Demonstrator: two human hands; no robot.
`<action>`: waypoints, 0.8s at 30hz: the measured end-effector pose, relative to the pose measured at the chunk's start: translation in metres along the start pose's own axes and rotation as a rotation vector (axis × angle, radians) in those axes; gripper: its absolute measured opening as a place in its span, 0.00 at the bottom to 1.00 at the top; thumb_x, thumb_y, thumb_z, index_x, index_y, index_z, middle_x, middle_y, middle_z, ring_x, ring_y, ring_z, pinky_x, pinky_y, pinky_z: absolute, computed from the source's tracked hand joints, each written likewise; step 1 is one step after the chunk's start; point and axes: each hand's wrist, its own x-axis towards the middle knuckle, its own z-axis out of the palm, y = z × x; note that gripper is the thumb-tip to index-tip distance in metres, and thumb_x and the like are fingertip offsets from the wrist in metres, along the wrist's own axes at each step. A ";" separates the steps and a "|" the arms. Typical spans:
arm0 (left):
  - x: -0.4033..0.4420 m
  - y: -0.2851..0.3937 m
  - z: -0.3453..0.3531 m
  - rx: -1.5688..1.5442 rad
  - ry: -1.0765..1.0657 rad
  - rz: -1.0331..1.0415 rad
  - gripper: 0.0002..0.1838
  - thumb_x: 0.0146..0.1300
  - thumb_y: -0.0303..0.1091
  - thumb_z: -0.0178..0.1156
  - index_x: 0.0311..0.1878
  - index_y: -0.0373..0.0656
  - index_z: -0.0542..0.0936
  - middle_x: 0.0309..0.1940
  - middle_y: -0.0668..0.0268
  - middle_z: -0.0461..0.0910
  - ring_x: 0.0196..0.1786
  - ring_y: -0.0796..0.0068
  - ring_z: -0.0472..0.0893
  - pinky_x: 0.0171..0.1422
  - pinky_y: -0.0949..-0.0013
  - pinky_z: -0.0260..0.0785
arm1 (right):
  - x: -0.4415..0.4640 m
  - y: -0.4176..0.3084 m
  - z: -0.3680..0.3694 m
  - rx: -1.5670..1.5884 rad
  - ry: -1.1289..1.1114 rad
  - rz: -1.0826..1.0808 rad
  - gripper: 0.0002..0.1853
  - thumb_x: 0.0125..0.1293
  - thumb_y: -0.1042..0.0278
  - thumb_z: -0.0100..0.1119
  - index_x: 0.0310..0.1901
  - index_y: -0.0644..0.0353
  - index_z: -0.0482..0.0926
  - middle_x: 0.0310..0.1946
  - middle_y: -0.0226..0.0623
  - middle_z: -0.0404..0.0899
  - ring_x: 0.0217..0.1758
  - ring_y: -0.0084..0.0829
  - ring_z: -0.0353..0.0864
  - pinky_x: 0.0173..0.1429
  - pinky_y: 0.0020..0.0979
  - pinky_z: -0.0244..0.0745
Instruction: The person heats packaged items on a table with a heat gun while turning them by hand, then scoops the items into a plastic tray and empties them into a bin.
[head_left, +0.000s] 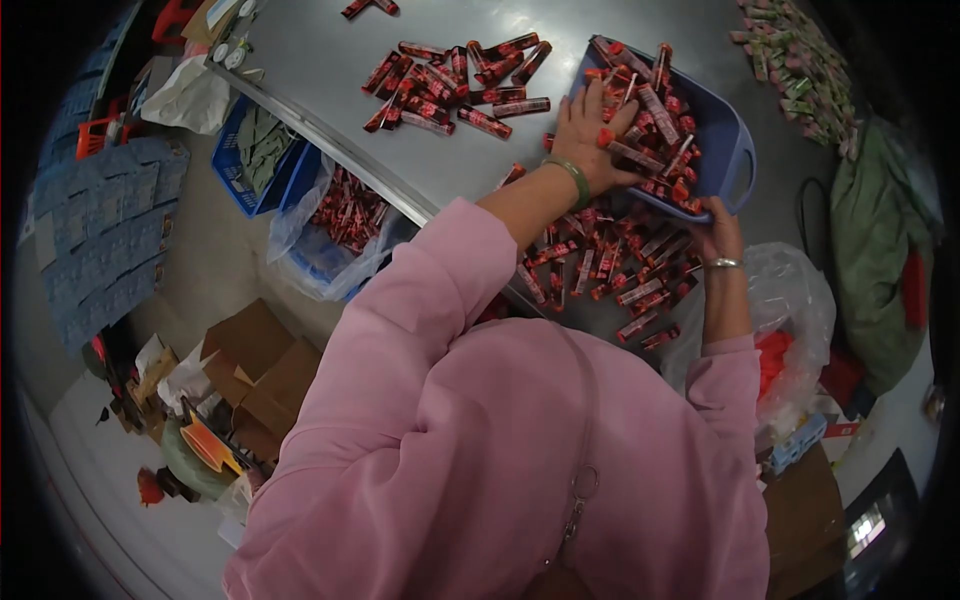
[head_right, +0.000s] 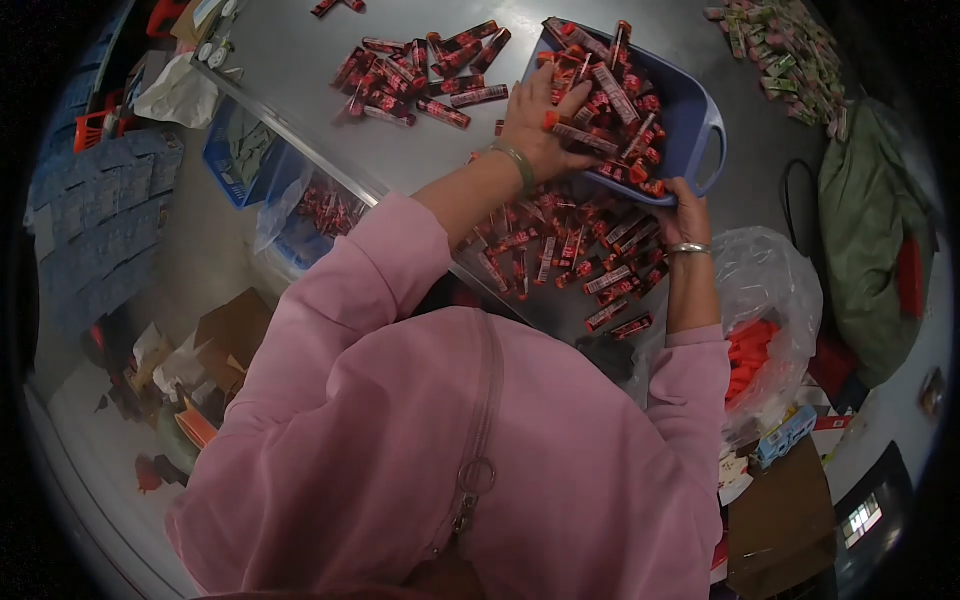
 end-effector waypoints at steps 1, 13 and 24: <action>0.001 0.003 -0.002 0.013 0.012 0.027 0.54 0.40 0.65 0.70 0.72 0.58 0.60 0.71 0.40 0.45 0.72 0.36 0.49 0.75 0.40 0.39 | -0.005 -0.004 -0.001 -0.012 -0.010 0.001 0.11 0.56 0.78 0.57 0.42 0.66 0.73 0.35 0.38 0.78 0.36 0.35 0.81 0.44 0.48 0.84; -0.072 -0.009 -0.112 -0.114 0.237 -0.010 0.52 0.38 0.58 0.75 0.70 0.59 0.64 0.70 0.41 0.47 0.72 0.38 0.51 0.76 0.42 0.39 | -0.089 -0.010 0.058 -0.043 -0.100 -0.120 0.07 0.58 0.80 0.60 0.39 0.64 0.76 0.34 0.34 0.79 0.38 0.32 0.80 0.50 0.47 0.81; -0.292 -0.133 -0.263 0.085 0.420 -0.477 0.52 0.36 0.51 0.76 0.69 0.56 0.65 0.70 0.42 0.48 0.72 0.38 0.52 0.73 0.39 0.43 | -0.196 0.155 0.299 -0.343 -0.578 0.183 0.21 0.57 0.80 0.54 0.55 0.64 0.70 0.47 0.36 0.77 0.45 0.32 0.81 0.49 0.37 0.81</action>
